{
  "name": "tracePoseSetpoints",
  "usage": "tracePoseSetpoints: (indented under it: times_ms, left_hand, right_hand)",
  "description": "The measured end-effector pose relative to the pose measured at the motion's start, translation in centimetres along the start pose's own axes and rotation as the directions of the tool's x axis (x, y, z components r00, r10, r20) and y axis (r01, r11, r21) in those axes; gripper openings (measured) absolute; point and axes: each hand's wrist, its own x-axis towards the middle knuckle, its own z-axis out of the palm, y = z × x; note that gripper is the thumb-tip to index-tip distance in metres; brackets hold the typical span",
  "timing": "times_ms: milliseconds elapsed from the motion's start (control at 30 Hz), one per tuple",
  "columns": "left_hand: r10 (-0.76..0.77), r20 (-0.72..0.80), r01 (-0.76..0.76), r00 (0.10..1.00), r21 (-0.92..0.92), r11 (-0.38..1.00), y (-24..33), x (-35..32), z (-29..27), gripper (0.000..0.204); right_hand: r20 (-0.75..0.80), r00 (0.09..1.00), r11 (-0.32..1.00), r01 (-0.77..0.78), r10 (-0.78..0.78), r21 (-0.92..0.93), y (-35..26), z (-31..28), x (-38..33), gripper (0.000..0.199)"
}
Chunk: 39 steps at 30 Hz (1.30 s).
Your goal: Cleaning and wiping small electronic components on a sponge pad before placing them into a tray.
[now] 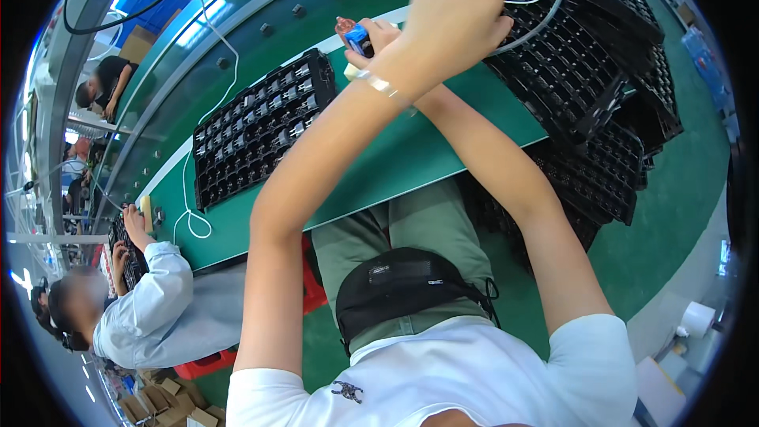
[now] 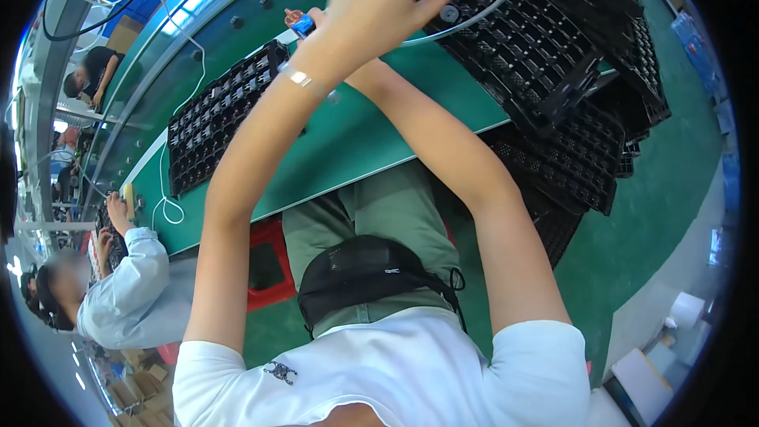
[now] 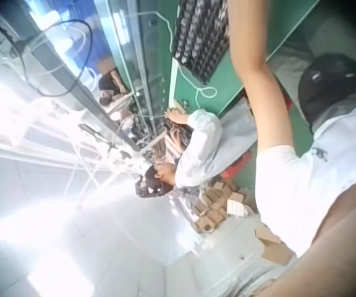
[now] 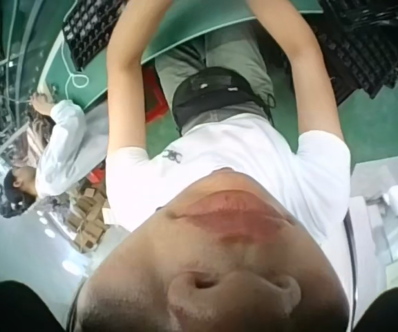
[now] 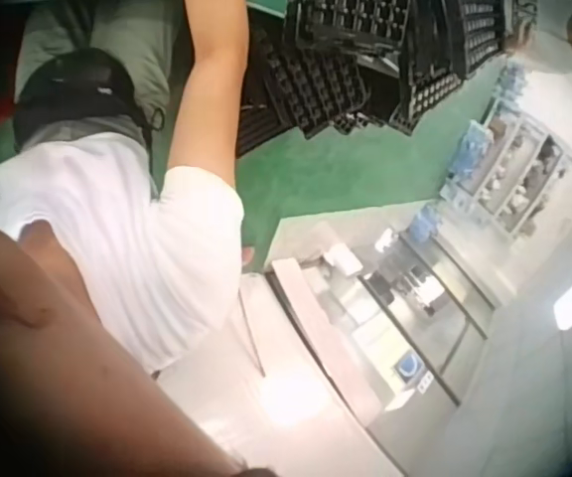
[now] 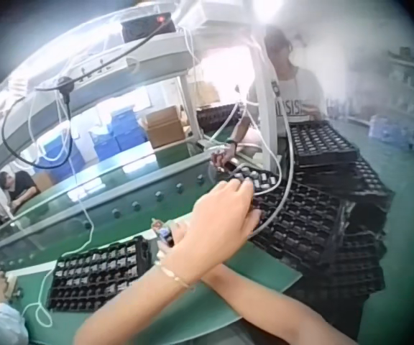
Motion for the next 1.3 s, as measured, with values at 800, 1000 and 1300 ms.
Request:
tracePoseSetpoints:
  times_ms: [800,1000,1300]
  left_hand:
    - [-0.235,-0.079,0.223,0.969,-0.132,0.966,-0.7,0.2,2.1,0.027]
    - [-0.387,-0.337,0.321,0.858,-0.236,0.917,-8.2,-7.7,-7.0,0.028]
    - [-0.855,0.108,0.521,0.507,-0.829,0.204,-13.1,-19.0,-6.1,0.018]
  right_hand:
    - [-0.030,0.984,0.984,-0.175,0.176,0.016,3.0,-0.1,0.4,0.045]
    - [0.032,0.989,0.984,-0.139,0.144,-0.115,-0.3,-0.7,0.2,0.042]
    - [0.048,0.980,0.970,-0.184,0.194,-0.161,0.2,-0.8,0.1,0.045]
